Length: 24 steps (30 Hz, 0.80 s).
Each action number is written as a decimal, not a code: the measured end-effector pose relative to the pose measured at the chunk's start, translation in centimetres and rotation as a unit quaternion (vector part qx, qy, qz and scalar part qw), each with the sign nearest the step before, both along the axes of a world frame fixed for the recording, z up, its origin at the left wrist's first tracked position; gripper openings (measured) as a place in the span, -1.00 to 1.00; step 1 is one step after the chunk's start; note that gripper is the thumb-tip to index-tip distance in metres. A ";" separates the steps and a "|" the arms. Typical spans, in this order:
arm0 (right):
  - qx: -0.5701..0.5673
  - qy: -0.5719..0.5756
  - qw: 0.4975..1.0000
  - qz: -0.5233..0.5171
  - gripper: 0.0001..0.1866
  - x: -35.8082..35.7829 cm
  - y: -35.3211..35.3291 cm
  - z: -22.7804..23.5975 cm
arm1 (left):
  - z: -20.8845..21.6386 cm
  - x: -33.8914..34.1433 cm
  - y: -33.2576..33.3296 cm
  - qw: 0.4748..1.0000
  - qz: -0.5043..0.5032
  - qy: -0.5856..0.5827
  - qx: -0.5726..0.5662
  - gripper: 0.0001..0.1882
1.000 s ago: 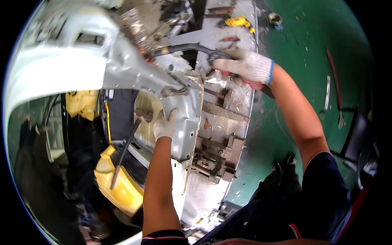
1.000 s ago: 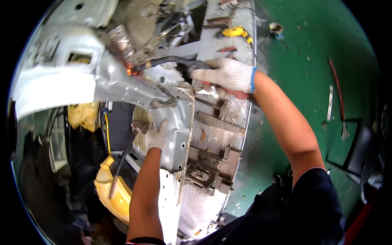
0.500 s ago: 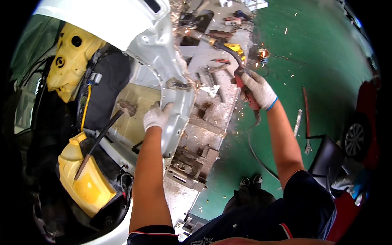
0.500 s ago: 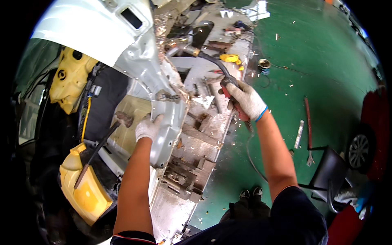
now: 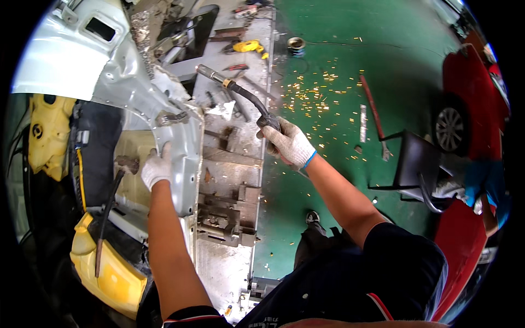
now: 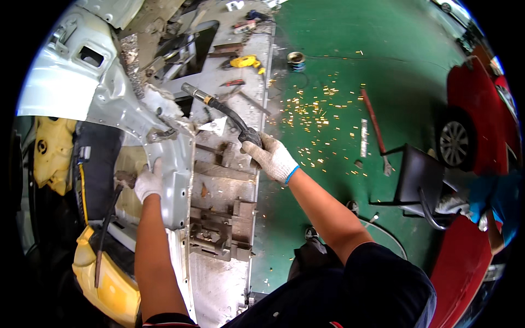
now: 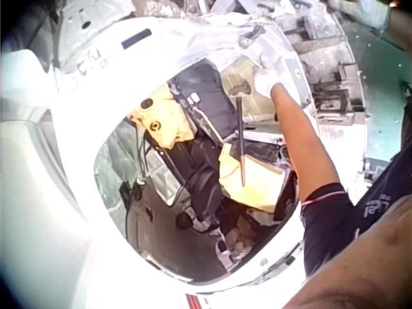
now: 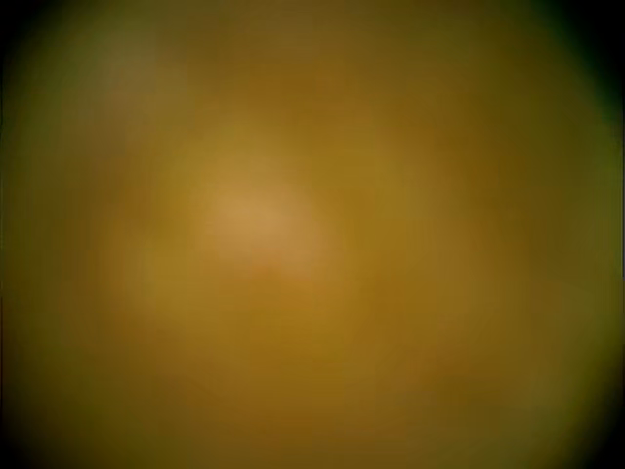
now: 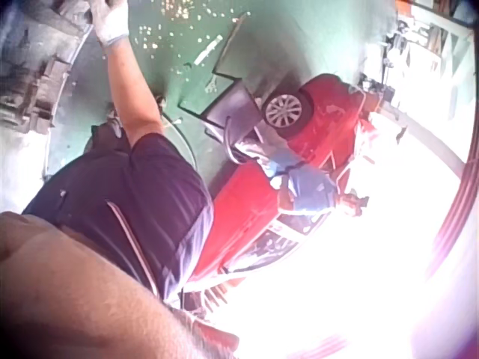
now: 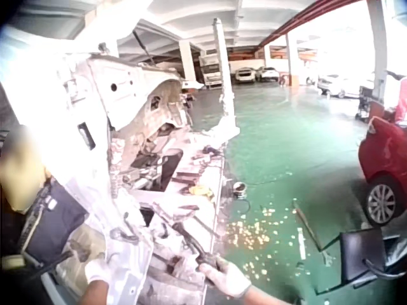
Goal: The person welds a metal panel onto the front section of a car frame using a welding torch. They then use a hammer to tap and adjust the panel into place. The person continues welding along the seam and uses a metal bar to press the panel against the frame.
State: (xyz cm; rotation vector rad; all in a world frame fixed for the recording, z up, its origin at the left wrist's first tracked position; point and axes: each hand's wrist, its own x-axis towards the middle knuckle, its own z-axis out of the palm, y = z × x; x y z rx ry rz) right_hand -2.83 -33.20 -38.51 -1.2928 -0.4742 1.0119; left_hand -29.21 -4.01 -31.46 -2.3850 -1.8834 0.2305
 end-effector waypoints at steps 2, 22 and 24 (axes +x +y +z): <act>-0.001 -0.050 0.998 0.041 -0.50 0.7 1.9 0.4 | 0.1 0.6 -0.3 1.000 0.008 0.021 0.022 -0.05; 0.078 -0.032 0.961 0.264 -0.30 7.6 13.7 1.3 | -3.1 -0.3 -0.4 0.990 0.067 0.007 0.123 -0.13; 0.083 -0.046 0.960 0.263 -0.31 7.8 14.0 1.8 | -3.8 -1.2 0.1 0.988 0.053 0.017 0.144 -0.14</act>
